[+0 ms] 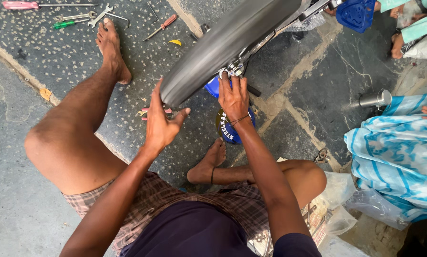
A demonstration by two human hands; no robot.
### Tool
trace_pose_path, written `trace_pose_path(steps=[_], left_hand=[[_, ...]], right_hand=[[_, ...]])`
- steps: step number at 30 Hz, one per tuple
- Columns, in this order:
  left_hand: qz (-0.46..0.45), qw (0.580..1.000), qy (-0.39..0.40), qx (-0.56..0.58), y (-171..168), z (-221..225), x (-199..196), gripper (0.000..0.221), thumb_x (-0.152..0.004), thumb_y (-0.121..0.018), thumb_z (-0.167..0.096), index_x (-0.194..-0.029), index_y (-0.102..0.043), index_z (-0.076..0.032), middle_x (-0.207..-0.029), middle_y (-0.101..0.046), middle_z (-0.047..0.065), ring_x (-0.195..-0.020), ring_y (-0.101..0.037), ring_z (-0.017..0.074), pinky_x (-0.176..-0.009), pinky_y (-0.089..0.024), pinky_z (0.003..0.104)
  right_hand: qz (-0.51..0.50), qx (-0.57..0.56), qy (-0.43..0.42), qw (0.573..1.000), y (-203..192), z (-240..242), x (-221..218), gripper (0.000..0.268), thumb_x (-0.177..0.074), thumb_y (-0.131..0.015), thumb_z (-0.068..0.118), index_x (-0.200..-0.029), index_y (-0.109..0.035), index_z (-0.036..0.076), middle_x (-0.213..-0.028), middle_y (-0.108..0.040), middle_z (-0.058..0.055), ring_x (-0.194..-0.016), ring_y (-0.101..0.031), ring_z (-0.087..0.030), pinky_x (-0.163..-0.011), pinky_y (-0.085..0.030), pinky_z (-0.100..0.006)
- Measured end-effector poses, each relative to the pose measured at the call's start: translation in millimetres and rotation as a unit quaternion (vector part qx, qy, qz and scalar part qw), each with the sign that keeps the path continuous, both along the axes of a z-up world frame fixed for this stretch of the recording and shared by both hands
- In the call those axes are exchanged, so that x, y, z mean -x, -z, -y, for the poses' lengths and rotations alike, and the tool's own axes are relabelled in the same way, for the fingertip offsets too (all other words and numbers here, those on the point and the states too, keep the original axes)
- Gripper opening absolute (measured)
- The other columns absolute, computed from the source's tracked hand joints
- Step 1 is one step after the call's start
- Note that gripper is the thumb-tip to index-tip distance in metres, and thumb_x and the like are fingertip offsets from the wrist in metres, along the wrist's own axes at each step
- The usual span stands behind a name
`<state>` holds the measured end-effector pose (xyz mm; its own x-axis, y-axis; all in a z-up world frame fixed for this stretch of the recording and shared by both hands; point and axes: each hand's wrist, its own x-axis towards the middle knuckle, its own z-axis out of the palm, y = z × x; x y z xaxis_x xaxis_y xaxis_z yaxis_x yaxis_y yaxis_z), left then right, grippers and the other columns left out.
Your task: The person fits parts onto the wheel hub of a small bicycle wheel by hand and spins the wheel.
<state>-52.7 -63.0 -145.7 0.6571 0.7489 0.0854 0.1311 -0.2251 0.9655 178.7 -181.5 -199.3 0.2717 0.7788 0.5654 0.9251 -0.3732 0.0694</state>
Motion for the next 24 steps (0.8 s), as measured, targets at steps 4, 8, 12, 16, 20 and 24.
trace_pose_path(steps=[4, 8, 12, 16, 20, 24], left_hand=[[0.029, 0.999, 0.007, -0.011, -5, -1, 2, 0.097, -0.082, -0.086, -0.016, -0.156, -0.026, -0.002, -0.153, -0.041, 0.030, -0.133, -0.052, 0.0425, -0.089, -0.057, 0.043], [0.073, 0.993, -0.025, -0.085, 2, -2, 0, 0.079, -0.092, -0.084, -0.013, -0.154, -0.036, -0.004, -0.141, -0.058, 0.024, -0.129, -0.063, 0.0352, -0.105, -0.054, 0.044], [0.055, 0.996, -0.027, -0.060, 3, -4, -1, 0.064, -0.090, -0.083, -0.015, -0.141, -0.046, -0.003, -0.126, -0.066, 0.021, -0.116, -0.069, 0.0296, -0.090, -0.058, 0.041], [0.001, 0.999, -0.037, 0.012, 7, -5, -12, 0.062, -0.087, -0.084, -0.019, -0.135, -0.048, -0.002, -0.120, -0.068, 0.019, -0.106, -0.071, 0.0263, -0.077, -0.058, 0.039], [0.027, 0.996, -0.050, -0.075, -14, -6, -7, 0.056, -0.087, -0.085, -0.017, -0.130, -0.053, 0.001, -0.112, -0.066, 0.019, -0.100, -0.068, 0.0273, -0.080, -0.057, 0.039], [0.145, 0.949, -0.066, -0.273, -79, -18, -3, 0.066, -0.090, -0.090, -0.024, -0.139, -0.052, 0.001, -0.118, -0.063, 0.017, -0.106, -0.060, 0.0297, -0.091, -0.052, 0.041]], right_hand=[[-0.005, 0.001, 0.000, 1.000, 3, 0, -1, 0.025, -0.100, -0.071, 0.013, -0.121, -0.071, 0.000, -0.107, -0.063, -0.017, -0.098, -0.060, -0.035, -0.080, -0.058, -0.046], [-0.012, -0.005, 0.000, 1.000, 0, 0, 0, 0.023, -0.101, -0.071, 0.014, -0.120, -0.071, 0.000, -0.107, -0.063, -0.018, -0.097, -0.060, -0.036, -0.079, -0.059, -0.046], [-0.022, -0.007, 0.003, 1.000, -4, -1, 3, 0.024, -0.099, -0.071, 0.014, -0.119, -0.071, 0.000, -0.109, -0.064, -0.020, -0.098, -0.060, -0.039, -0.078, -0.058, -0.046], [-0.007, -0.009, 0.006, 1.000, -7, -3, 5, 0.024, -0.099, -0.071, 0.014, -0.119, -0.071, 0.000, -0.109, -0.063, -0.020, -0.098, -0.060, -0.038, -0.081, -0.058, -0.048], [-0.031, -0.007, 0.003, 0.999, -8, -2, 5, 0.024, -0.100, -0.072, 0.014, -0.119, -0.071, -0.001, -0.107, -0.063, -0.018, -0.095, -0.060, -0.038, -0.080, -0.057, -0.048], [-0.048, -0.026, -0.010, 0.998, -3, -4, 4, 0.025, -0.100, -0.070, 0.012, -0.120, -0.071, -0.003, -0.109, -0.063, -0.018, -0.097, -0.060, -0.038, -0.080, -0.058, -0.046]])
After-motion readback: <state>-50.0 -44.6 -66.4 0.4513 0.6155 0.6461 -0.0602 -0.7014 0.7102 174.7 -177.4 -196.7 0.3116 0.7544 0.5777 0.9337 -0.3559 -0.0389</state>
